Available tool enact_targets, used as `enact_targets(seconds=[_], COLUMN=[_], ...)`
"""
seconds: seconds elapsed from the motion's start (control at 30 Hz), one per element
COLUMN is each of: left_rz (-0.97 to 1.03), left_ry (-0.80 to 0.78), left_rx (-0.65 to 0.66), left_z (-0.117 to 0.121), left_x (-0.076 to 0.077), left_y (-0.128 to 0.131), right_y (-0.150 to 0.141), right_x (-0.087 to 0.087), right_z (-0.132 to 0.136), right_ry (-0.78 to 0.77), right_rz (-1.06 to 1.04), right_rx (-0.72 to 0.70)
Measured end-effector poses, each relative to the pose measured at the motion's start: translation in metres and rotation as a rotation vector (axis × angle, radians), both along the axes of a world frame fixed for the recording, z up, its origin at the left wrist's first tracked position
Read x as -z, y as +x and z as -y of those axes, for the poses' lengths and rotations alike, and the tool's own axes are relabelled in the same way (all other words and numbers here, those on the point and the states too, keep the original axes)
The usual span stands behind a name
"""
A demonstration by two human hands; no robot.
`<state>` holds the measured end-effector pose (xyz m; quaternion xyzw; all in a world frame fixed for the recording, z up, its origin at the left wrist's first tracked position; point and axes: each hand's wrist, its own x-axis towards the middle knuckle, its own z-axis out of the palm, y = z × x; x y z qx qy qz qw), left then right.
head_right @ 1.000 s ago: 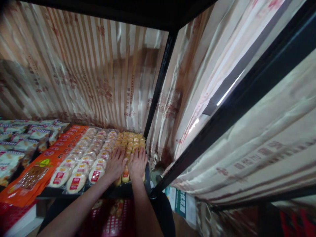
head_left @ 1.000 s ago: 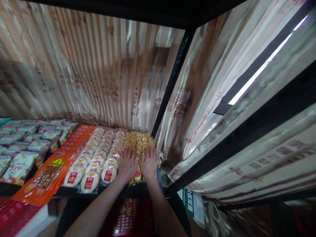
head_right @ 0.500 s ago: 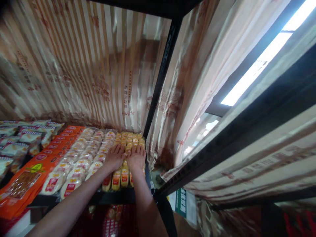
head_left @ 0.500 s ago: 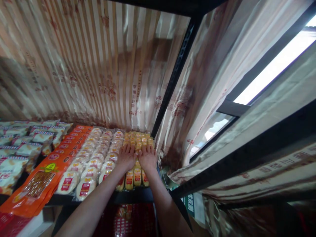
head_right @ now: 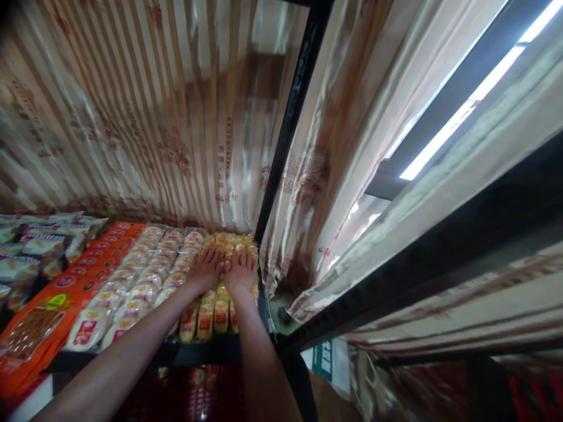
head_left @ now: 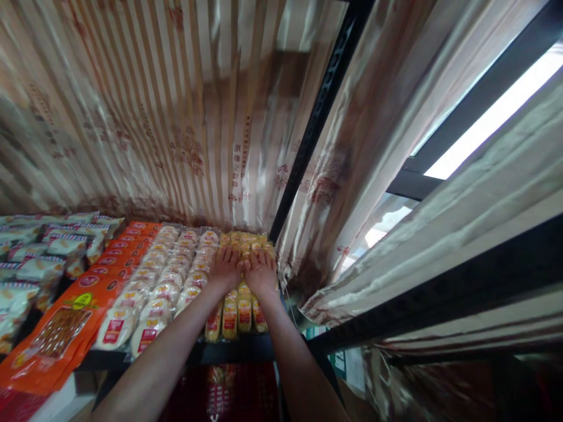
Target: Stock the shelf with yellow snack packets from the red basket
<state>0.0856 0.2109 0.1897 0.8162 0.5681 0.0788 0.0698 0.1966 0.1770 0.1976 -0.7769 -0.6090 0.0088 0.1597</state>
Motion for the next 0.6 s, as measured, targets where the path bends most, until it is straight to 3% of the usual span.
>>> enact_targets(seconds=[0.13,0.27,0.43,0.6], left_rz=[0.022,0.056,0.116,0.131], left_ry=[0.061,0.218,0.367,0.407], left_rx=[-0.036,-0.082,-0.138,-0.124], left_z=[0.011,0.038,0.079,0.099], left_x=[-0.005,-0.002,0.019,0.040], left_y=[-0.009,-0.023,-0.040,-0.044], right_y=[0.004,0.010,0.012,0.010], right_x=[0.000,0.015,0.041,0.051], right_z=[0.016,0.044,0.074,0.081], right_ry=[0.151,0.305,0.405,0.397], right_rz=[0.003,-0.019,-0.102,-0.135], right_rx=[0.080,0.129,0.105,0.089])
